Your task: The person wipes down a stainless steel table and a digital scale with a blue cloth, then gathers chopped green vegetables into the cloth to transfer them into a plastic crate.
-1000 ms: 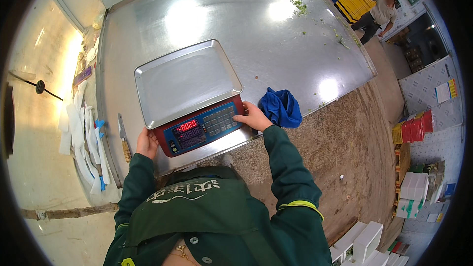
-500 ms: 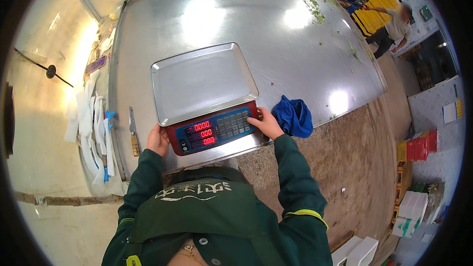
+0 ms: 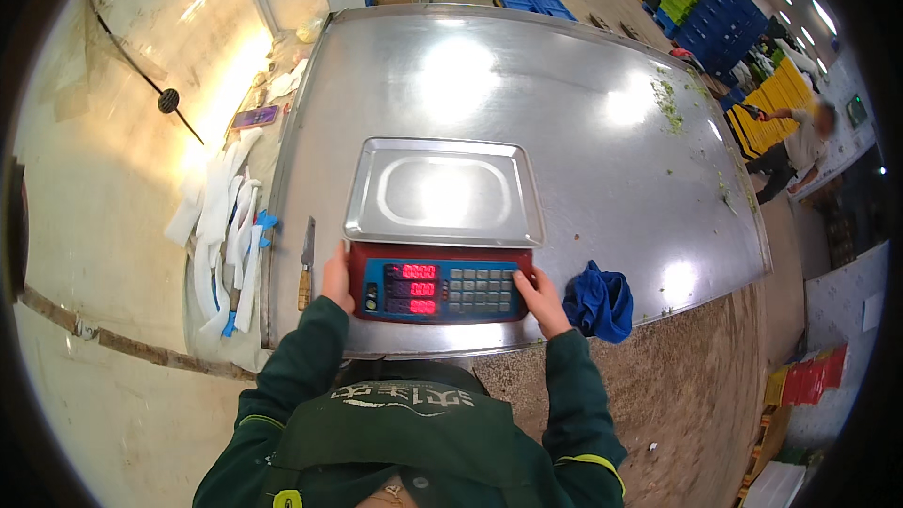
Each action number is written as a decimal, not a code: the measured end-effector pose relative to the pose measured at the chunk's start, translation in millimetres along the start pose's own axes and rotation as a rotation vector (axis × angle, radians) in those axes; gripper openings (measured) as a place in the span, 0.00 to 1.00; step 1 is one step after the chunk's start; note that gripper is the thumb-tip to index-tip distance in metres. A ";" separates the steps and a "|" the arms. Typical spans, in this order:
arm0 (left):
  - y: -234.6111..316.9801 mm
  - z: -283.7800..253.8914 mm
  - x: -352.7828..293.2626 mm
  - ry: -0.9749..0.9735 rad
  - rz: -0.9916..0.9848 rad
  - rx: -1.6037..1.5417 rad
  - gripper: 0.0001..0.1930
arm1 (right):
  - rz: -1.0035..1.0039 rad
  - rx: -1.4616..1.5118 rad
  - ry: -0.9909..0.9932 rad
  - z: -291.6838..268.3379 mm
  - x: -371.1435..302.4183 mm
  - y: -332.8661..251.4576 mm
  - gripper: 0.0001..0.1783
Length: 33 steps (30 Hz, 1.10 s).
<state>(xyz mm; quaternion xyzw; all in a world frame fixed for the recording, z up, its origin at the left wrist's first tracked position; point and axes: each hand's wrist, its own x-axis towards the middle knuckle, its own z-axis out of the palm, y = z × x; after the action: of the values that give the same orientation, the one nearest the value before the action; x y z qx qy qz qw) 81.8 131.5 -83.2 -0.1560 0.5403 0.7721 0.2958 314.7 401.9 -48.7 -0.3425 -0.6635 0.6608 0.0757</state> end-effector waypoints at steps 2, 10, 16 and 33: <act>12.7 -16.5 26.1 0.028 0.049 0.045 0.24 | 0.037 -0.018 -0.032 13.8 14.5 -1.4 0.31; 63.1 -44.0 103.5 0.184 0.350 0.371 0.27 | 0.025 -0.024 -0.109 74.4 84.9 -28.3 0.32; 55.3 -43.0 113.6 0.124 0.333 0.343 0.24 | -0.208 -0.478 -0.003 5.4 63.6 -25.2 0.33; 22.5 -49.8 -23.3 0.290 0.583 0.449 0.15 | -0.273 -0.657 0.524 -178.9 -43.3 -16.0 0.15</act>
<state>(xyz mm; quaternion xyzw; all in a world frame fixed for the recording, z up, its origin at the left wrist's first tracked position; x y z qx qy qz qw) 81.9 73.2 -71.7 -0.0349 0.7536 0.6563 0.0118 440.6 527.2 2.0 -0.4136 -0.8360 0.2897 0.2149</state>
